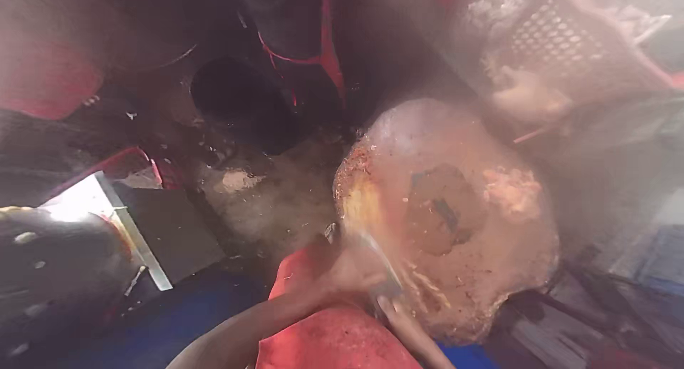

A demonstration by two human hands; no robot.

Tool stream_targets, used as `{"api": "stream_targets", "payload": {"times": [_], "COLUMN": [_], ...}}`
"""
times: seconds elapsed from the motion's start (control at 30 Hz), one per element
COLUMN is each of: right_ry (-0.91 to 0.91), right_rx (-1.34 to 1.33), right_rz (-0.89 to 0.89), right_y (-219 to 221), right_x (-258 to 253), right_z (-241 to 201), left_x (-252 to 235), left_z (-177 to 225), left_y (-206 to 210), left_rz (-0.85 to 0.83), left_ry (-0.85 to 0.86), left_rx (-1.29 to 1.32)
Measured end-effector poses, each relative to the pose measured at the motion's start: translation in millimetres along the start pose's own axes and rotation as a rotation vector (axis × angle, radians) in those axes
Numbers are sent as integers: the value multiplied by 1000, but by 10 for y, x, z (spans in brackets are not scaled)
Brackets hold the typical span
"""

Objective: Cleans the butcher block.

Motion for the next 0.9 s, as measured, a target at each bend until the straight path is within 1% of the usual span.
{"api": "stream_targets", "payload": {"times": [0.07,0.1,0.13,0.17,0.2,0.23,0.3,0.33,0.37,0.4,0.47,0.5,0.53,0.57,0.63,0.67,0.7,0.77,0.83,0.87,0.9], "right_ry": [-19,-23,-31,-57,-79,-82,-44,-27,-27,-51,-109,-100,-86,-78,-31,12,32,-26,-67,-62,-50], "right_rx": [-94,-195,-272,-286,-229,-126,-18,-36,-81,-144,-367,-485,-517,-483,-422,-394,-408,-540,-736,-787,-771], "right_rz": [-31,-48,-67,-65,-50,-33,-9,-2,21,50,85,86,96,121,181,197,207,208,214,218,235], "right_y": [-9,-6,-9,-20,-6,3,69,163,235,251,194,189,203,262,619,759,843,711,525,496,518], "right_x": [-294,-410,-475,-490,-416,-307,-173,-167,-216,-327,-649,-741,-761,-717,-541,-476,-505,-774,-1045,-1082,-1040], "right_z": [-686,-954,-1120,-1155,-1031,-809,-284,-223,-346,-603,-1192,-1353,-1391,-1305,-915,-844,-937,-1465,-1934,-2042,-2035], "left_x": [-389,-568,-677,-717,-617,-441,-66,32,-29,-229,-835,-1001,-1021,-910,-405,-223,-213,-687,-1254,-1378,-1348], "left_z": [-389,-571,-685,-699,-583,-416,-158,-152,-238,-403,-744,-832,-837,-772,-642,-631,-677,-931,-1212,-1269,-1241], "left_y": [-465,-663,-807,-870,-809,-668,-323,-280,-359,-516,-920,-1046,-1103,-1095,-967,-938,-1009,-1273,-1453,-1492,-1505], "left_rz": [110,145,165,150,99,41,8,20,31,18,-84,-113,-124,-144,-263,-307,-331,-306,-305,-311,-335], "left_ry": [-139,-168,-165,-162,-179,-174,-75,-21,8,17,24,36,52,72,155,211,235,243,274,305,318], "left_rx": [-57,-61,-59,-46,-23,-6,12,2,-44,-105,-128,-120,-119,-116,-35,21,28,-61,-34,-20,-12]}}
Point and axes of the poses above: each hand's wrist, its own x-axis away from the middle knuckle, its own y-axis out of the palm, z = x × y, the point moved 2 cm from there along -x, towards the middle knuckle, and after that the axes turned 7 degrees about -z, right-handed, at the moved point
